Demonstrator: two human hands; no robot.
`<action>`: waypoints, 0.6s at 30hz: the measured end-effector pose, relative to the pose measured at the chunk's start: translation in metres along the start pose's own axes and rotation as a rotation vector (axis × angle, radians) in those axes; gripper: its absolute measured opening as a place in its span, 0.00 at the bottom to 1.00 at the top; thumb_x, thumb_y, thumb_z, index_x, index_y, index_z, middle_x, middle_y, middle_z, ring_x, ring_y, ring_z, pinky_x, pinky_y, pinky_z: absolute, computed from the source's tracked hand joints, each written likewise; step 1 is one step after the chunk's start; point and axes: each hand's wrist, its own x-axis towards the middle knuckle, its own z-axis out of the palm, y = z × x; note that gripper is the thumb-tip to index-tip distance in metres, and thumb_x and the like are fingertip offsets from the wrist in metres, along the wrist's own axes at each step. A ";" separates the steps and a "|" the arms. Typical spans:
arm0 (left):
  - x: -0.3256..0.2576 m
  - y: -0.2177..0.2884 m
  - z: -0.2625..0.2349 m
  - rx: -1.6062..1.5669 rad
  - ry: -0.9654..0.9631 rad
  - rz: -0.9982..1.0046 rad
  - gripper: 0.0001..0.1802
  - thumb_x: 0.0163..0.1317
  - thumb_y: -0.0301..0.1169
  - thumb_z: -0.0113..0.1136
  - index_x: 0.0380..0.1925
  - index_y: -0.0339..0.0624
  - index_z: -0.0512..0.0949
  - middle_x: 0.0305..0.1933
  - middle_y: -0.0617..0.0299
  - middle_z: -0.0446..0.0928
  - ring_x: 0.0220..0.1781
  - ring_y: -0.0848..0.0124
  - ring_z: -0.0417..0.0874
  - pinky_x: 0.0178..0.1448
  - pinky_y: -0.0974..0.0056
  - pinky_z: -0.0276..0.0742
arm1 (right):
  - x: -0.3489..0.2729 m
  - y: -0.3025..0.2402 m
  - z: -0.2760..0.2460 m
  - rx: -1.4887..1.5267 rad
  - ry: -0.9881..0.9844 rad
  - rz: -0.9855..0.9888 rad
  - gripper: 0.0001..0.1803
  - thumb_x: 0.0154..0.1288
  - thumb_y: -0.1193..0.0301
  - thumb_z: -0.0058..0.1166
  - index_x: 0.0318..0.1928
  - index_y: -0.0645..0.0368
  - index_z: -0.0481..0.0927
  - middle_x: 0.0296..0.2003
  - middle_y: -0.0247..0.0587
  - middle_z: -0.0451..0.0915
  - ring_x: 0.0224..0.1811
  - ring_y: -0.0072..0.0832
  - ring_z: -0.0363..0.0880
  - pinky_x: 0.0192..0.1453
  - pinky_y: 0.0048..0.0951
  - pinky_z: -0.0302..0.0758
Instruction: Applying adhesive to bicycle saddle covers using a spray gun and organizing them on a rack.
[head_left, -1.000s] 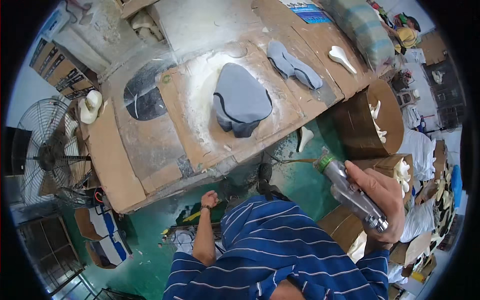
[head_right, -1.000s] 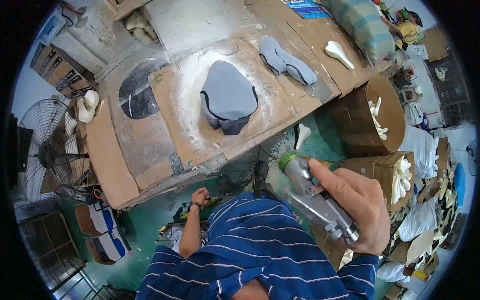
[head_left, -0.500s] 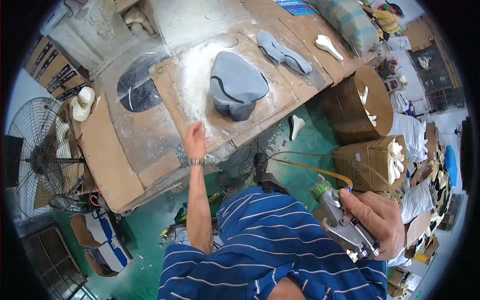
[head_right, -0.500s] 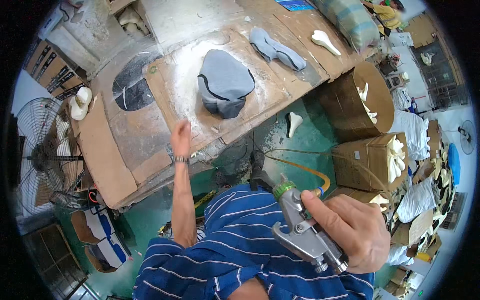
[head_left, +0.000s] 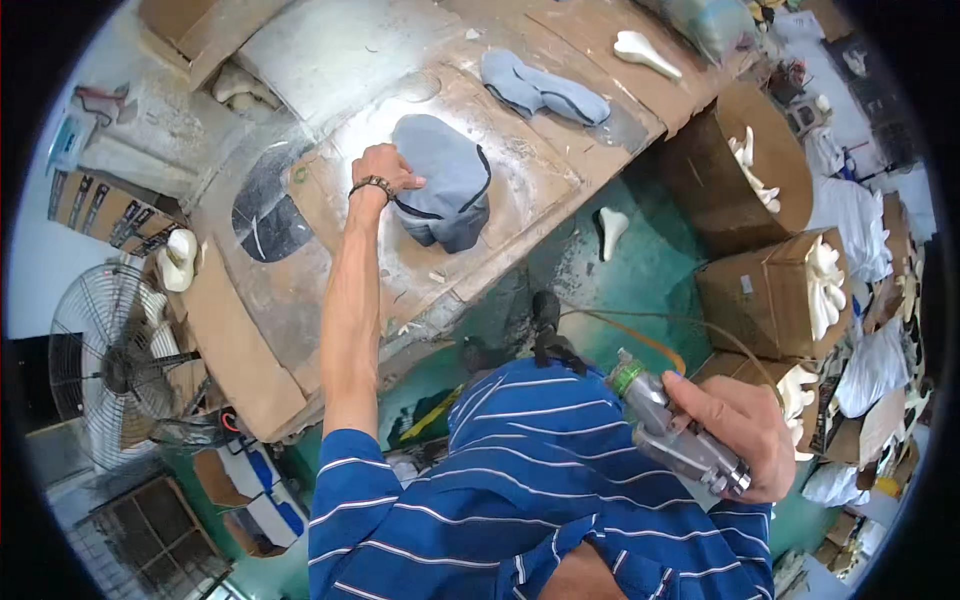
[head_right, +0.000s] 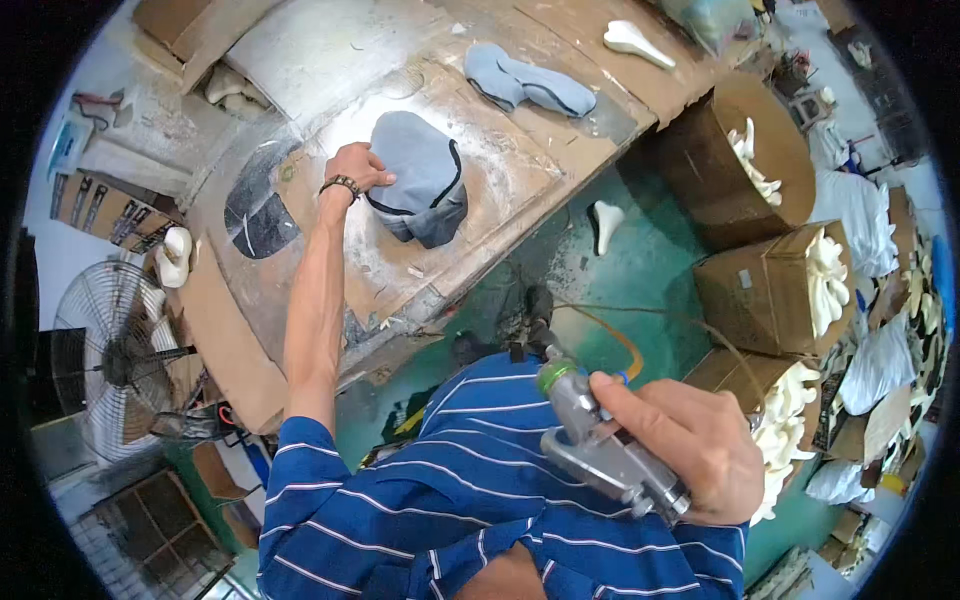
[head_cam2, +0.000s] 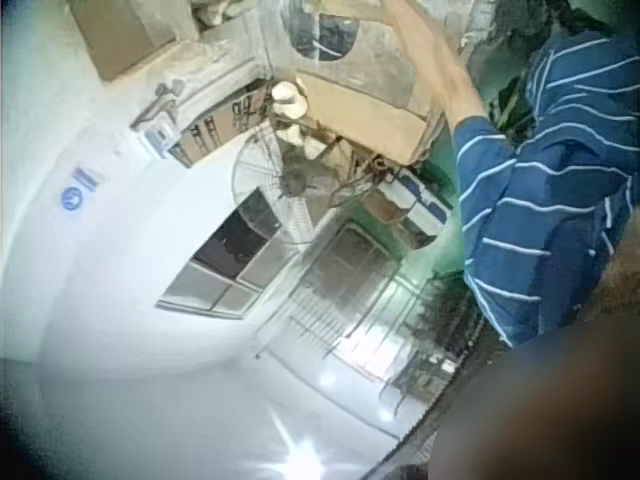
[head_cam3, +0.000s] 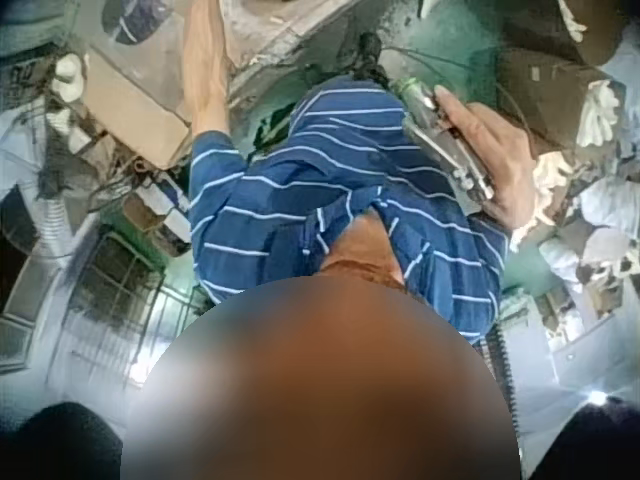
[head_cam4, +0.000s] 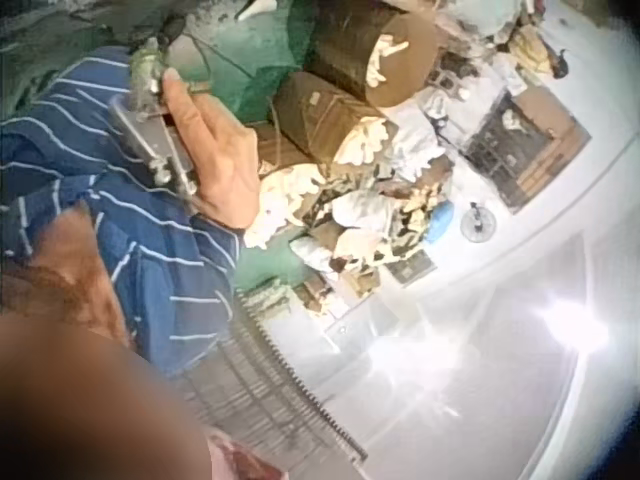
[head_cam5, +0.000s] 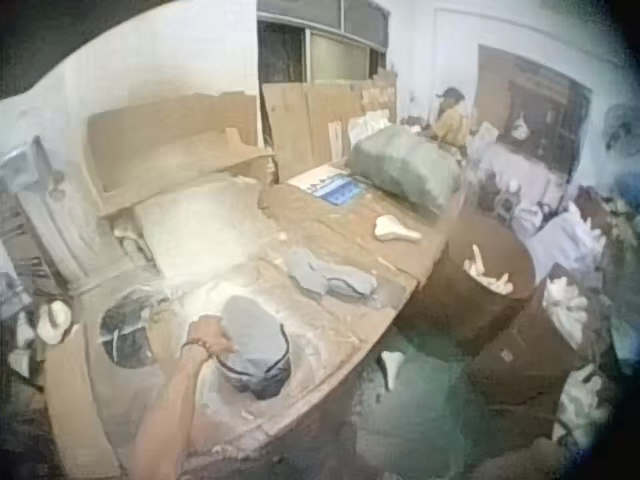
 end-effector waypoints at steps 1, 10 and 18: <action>0.004 -0.002 0.003 -0.006 -0.047 -0.040 0.23 0.41 0.53 0.84 0.36 0.55 0.93 0.49 0.56 0.89 0.58 0.58 0.87 0.62 0.53 0.80 | 0.000 0.011 -0.005 -0.036 0.039 0.012 0.38 0.55 0.76 0.69 0.67 0.75 0.74 0.36 0.53 0.85 0.33 0.46 0.86 0.35 0.40 0.80; -0.010 -0.025 0.033 -0.260 0.019 -0.014 0.26 0.46 0.44 0.83 0.46 0.46 0.91 0.74 0.47 0.73 0.68 0.54 0.81 0.72 0.54 0.75 | -0.001 0.099 -0.052 0.130 0.082 0.051 0.39 0.54 0.73 0.69 0.67 0.74 0.75 0.37 0.53 0.85 0.35 0.48 0.86 0.39 0.42 0.81; -0.112 -0.003 0.053 -1.092 0.591 -0.357 0.25 0.69 0.32 0.69 0.63 0.32 0.80 0.69 0.52 0.77 0.69 0.62 0.78 0.74 0.58 0.71 | 0.030 0.144 -0.064 0.181 0.279 0.128 0.39 0.49 0.72 0.64 0.65 0.73 0.77 0.36 0.56 0.83 0.39 0.52 0.85 0.47 0.38 0.80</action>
